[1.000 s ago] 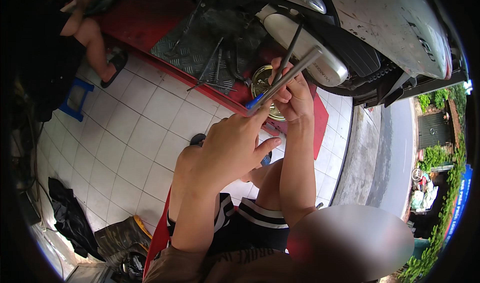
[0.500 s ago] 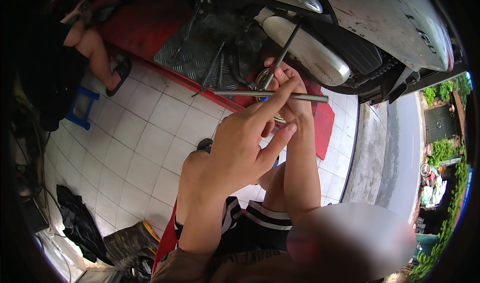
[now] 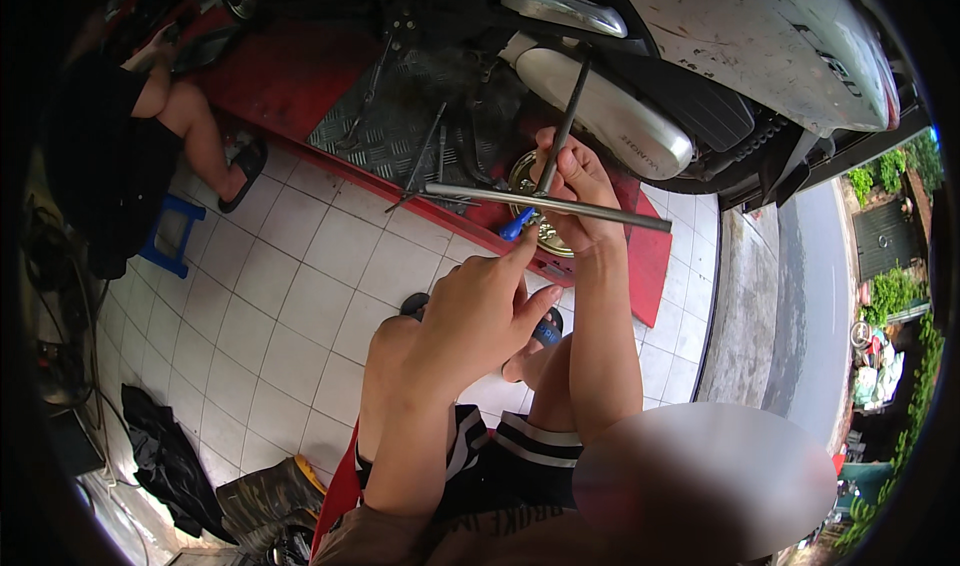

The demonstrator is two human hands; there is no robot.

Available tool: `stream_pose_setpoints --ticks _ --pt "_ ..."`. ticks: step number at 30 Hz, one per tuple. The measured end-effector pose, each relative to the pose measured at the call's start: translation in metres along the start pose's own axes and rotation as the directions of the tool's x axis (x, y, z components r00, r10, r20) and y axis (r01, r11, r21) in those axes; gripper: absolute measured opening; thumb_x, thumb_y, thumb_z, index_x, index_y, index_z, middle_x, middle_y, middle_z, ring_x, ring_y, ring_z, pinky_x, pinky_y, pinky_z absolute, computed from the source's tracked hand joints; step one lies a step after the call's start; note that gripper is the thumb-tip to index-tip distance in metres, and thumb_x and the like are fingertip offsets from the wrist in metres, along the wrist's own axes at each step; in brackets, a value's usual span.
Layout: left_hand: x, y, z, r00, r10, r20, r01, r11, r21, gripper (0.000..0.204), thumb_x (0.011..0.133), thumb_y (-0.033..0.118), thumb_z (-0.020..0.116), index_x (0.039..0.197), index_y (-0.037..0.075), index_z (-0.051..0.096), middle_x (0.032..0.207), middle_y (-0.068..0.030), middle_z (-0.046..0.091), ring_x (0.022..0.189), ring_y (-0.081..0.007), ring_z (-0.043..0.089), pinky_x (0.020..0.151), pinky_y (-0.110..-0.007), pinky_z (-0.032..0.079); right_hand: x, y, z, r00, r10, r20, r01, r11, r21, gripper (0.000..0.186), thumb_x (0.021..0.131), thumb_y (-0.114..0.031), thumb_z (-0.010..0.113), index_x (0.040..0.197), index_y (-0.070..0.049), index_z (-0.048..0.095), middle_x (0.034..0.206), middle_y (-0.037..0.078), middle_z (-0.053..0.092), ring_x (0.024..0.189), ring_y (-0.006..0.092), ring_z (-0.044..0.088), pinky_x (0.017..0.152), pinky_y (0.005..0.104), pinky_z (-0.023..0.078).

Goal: The person uses a T-handle wrench to tighten bolts on the underside of a motorcycle. They repeatedly adjust the wrench and apply torque to fasteners located near the engine area, working in a seated position on a red stool.

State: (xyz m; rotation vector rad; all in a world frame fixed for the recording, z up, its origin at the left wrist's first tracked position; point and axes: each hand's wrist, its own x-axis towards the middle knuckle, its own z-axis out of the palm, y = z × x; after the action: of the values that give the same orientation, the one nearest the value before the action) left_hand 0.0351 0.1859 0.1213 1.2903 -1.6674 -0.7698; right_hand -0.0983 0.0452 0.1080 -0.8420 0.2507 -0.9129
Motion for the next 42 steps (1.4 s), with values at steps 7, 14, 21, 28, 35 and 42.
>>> stream_pose_setpoints --ticks 7,14,21,28,35,42 --pt "0.009 0.025 -0.016 0.995 0.049 0.087 -0.041 0.995 -0.091 0.067 0.087 0.018 0.067 0.144 0.003 0.037 0.060 -0.0072 0.053 0.049 -0.0179 0.050 0.048 -0.030 0.041 0.002 0.004 -0.003 0.998 0.016 -0.055 -0.023 0.992 -0.127 0.025 0.092 -0.018 0.064 0.109 0.000 0.058 0.064 0.000 0.054 0.048 0.0040 0.038 0.045 0.0194 0.028" --pt "0.002 0.004 -0.005 0.973 -0.178 -0.147 0.181 0.984 0.001 0.073 0.088 0.019 0.067 0.145 -0.005 0.029 0.062 -0.0077 0.055 0.049 -0.0160 0.053 0.049 -0.028 0.044 -0.001 0.001 0.003 0.998 0.007 -0.067 -0.013 0.996 -0.087 0.025 0.092 -0.018 0.064 0.109 -0.001 0.057 0.066 0.001 0.056 0.049 0.0040 0.040 0.045 0.0194 0.029" --pt "0.006 0.005 0.001 0.987 0.127 0.097 -0.131 0.991 0.038 0.079 0.089 0.012 0.066 0.150 0.000 0.017 0.064 -0.0053 0.052 0.048 -0.0107 0.047 0.047 -0.024 0.040 -0.001 0.000 -0.001 0.993 -0.019 -0.116 0.006 0.994 -0.110 0.024 0.093 -0.018 0.064 0.107 0.001 0.057 0.066 0.001 0.055 0.046 0.0041 0.039 0.041 0.0177 0.028" --pt "0.013 0.025 -0.004 0.985 0.035 -0.171 -0.092 0.937 -0.338 0.069 0.094 0.008 0.058 0.148 -0.005 0.018 0.061 -0.0033 0.051 0.050 -0.0051 0.045 0.045 -0.021 0.035 -0.001 0.003 0.001 0.996 0.014 -0.090 -0.025 0.992 -0.123 0.027 0.094 -0.019 0.062 0.110 0.001 0.056 0.066 0.001 0.054 0.046 0.0030 0.038 0.042 0.0183 0.027" --pt "0.007 0.013 0.005 0.975 -0.089 -0.203 0.057 0.986 -0.157 0.066 0.092 0.016 0.064 0.147 0.000 0.029 0.058 -0.0053 0.045 0.048 -0.0092 0.043 0.044 -0.026 0.036 -0.001 -0.002 0.001 0.996 0.020 -0.085 -0.028 0.995 -0.096 0.026 0.093 -0.019 0.064 0.109 0.001 0.057 0.065 0.001 0.056 0.047 0.0044 0.040 0.042 0.0196 0.029" --pt "0.005 0.007 0.002 0.989 -0.119 -0.084 0.114 0.992 -0.060 0.066 0.089 0.021 0.068 0.145 0.004 0.037 0.060 -0.0035 0.045 0.049 -0.0121 0.042 0.047 -0.027 0.035 0.000 -0.001 -0.007 0.996 0.003 -0.085 -0.015 0.990 -0.141 0.026 0.094 -0.019 0.063 0.110 0.000 0.058 0.066 0.002 0.056 0.049 0.0047 0.040 0.043 0.0195 0.028"
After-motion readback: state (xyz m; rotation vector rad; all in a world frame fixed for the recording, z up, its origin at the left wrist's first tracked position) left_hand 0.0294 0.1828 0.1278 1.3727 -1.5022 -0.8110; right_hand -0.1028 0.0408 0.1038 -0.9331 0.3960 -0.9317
